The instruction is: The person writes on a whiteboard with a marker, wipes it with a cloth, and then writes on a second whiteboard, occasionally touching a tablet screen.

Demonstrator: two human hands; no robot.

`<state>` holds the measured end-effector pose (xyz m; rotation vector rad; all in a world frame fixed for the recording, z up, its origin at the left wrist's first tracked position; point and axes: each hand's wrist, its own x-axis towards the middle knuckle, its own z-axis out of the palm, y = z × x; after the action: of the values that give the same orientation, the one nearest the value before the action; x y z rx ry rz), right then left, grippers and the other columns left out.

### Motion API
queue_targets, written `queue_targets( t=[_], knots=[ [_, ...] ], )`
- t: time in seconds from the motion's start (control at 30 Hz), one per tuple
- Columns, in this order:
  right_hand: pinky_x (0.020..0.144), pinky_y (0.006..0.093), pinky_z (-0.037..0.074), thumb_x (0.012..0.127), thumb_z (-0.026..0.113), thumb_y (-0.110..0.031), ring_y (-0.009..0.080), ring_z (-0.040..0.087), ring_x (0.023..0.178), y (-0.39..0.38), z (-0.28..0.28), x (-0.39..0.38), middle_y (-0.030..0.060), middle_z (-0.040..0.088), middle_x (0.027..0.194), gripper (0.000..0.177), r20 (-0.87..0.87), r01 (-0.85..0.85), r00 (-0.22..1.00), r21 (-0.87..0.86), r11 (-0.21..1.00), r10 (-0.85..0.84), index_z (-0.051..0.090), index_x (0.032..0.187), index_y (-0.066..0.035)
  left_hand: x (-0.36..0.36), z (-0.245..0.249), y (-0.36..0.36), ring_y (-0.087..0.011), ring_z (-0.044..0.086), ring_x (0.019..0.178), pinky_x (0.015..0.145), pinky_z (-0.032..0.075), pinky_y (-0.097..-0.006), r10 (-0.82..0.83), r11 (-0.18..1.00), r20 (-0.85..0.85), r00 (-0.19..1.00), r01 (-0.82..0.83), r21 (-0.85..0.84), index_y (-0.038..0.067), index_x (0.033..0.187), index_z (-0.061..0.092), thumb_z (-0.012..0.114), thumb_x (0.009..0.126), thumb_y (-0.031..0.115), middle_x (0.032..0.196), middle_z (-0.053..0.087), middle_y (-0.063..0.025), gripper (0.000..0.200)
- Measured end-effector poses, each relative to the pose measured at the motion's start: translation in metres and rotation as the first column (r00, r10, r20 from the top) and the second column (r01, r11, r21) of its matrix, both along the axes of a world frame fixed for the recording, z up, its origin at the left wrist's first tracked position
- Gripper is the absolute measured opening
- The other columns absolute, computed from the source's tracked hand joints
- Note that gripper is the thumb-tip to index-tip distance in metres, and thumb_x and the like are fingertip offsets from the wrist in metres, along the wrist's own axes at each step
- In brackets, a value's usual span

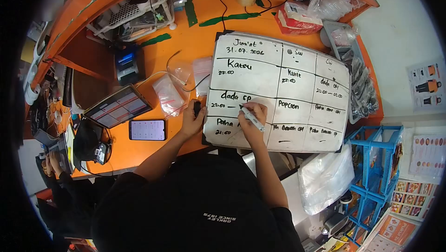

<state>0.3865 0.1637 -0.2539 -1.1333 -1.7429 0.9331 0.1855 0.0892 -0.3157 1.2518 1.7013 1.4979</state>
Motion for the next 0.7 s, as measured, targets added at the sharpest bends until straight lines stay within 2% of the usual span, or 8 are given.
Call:
queue_targets(
  t=[0.1, 0.17, 0.23, 0.27, 0.33, 0.47, 0.53, 0.7],
  knots=[
    [0.071, 0.0275, 0.048, 0.070, 0.063, 0.004, 0.0179, 0.051, 0.087, -0.003, -0.002, -0.007, 0.0090, 0.052, 0.093, 0.019, 0.021, 0.043, 0.999, -0.003, 0.999, -0.042, 0.059, 0.088, -0.001, 0.000, 0.005, -0.001, -0.0126, 0.041, 0.047, 0.045, 0.033, -0.0295, -0.008, 0.999, 0.045, 0.999, 0.010, -0.038, 0.002, 0.082, 0.044, 0.058, 0.086, 0.013, 0.055, 0.042, -0.0047, 0.018],
    [0.070, 0.0280, 0.048, 0.069, 0.064, 0.003, 0.0185, 0.051, 0.085, -0.002, -0.003, -0.005, 0.0098, 0.052, 0.092, 0.018, 0.053, 0.069, 0.996, 0.037, 0.997, -0.071, 0.059, 0.085, -0.001, -0.001, 0.001, 0.000, -0.0128, 0.042, 0.047, 0.045, 0.034, -0.0296, -0.013, 0.999, 0.008, 1.000, 0.014, -0.042, 0.002, 0.082, 0.044, 0.058, 0.086, 0.014, 0.055, 0.043, -0.0050, 0.018],
    [0.070, 0.0284, 0.047, 0.068, 0.065, 0.003, 0.0198, 0.050, 0.087, 0.001, -0.012, 0.000, 0.0102, 0.052, 0.091, 0.017, 0.166, 0.042, 0.983, 0.239, 0.970, -0.084, 0.059, 0.083, -0.001, -0.002, -0.003, 0.000, -0.0131, 0.043, 0.047, 0.045, 0.034, -0.0298, -0.017, 0.999, -0.029, 0.999, 0.016, -0.045, 0.002, 0.081, 0.044, 0.057, 0.086, 0.014, 0.055, 0.043, -0.0053, 0.019],
    [0.070, 0.0284, 0.047, 0.068, 0.065, 0.003, 0.0198, 0.050, 0.087, 0.000, -0.008, -0.001, 0.0102, 0.052, 0.091, 0.017, 0.166, 0.046, 0.982, 0.241, 0.970, -0.088, 0.059, 0.083, -0.001, -0.001, -0.002, 0.000, -0.0134, 0.043, 0.047, 0.045, 0.034, -0.0301, -0.012, 0.999, -0.032, 0.999, 0.010, -0.039, 0.002, 0.081, 0.044, 0.057, 0.086, 0.015, 0.055, 0.043, -0.0055, 0.019],
    [0.077, 0.0335, 0.043, 0.066, 0.066, -0.001, 0.0244, 0.045, 0.093, -0.003, -0.002, -0.004, 0.0071, 0.058, 0.079, 0.015, 0.043, 0.110, 0.993, 0.061, 0.992, -0.112, 0.060, 0.079, -0.004, 0.000, 0.000, 0.001, -0.0137, 0.043, 0.047, 0.045, 0.034, -0.0304, -0.009, 0.999, -0.034, 0.999, 0.008, -0.031, 0.002, 0.081, 0.044, 0.057, 0.086, 0.016, 0.055, 0.044, -0.0057, 0.020],
    [0.080, 0.0355, 0.041, 0.065, 0.066, -0.001, 0.0255, 0.045, 0.092, 0.000, -0.008, -0.003, 0.0068, 0.058, 0.077, 0.014, 0.046, 0.122, 0.991, 0.123, 0.985, -0.128, 0.060, 0.078, -0.004, 0.000, 0.006, 0.001, -0.0140, 0.044, 0.047, 0.046, 0.035, -0.0300, -0.002, 0.999, -0.058, 0.998, -0.001, -0.039, 0.002, 0.081, 0.044, 0.057, 0.086, 0.015, 0.055, 0.044, -0.0061, 0.019],
    [0.080, 0.0363, 0.040, 0.065, 0.066, -0.001, 0.0261, 0.045, 0.092, -0.001, -0.011, -0.003, 0.0065, 0.058, 0.075, 0.015, 0.125, 0.095, 0.985, 0.177, 0.980, -0.118, 0.060, 0.078, -0.004, -0.001, 0.005, 0.001, -0.0138, 0.044, 0.047, 0.046, 0.035, -0.0296, -0.012, 1.000, -0.088, 0.996, 0.010, -0.027, 0.002, 0.082, 0.044, 0.057, 0.086, 0.015, 0.055, 0.044, -0.0061, 0.019],
    [0.081, 0.0376, 0.039, 0.064, 0.066, -0.001, 0.0271, 0.046, 0.091, 0.000, -0.008, -0.003, 0.0070, 0.060, 0.075, 0.015, 0.175, 0.088, 0.976, 0.242, 0.966, -0.132, 0.060, 0.078, -0.004, 0.002, 0.010, 0.000, -0.0121, 0.042, 0.047, 0.045, 0.034, -0.0282, -0.016, 1.000, -0.034, 0.999, 0.016, -0.008, 0.002, 0.082, 0.045, 0.057, 0.086, 0.013, 0.056, 0.044, -0.0044, 0.016]
  ],
)
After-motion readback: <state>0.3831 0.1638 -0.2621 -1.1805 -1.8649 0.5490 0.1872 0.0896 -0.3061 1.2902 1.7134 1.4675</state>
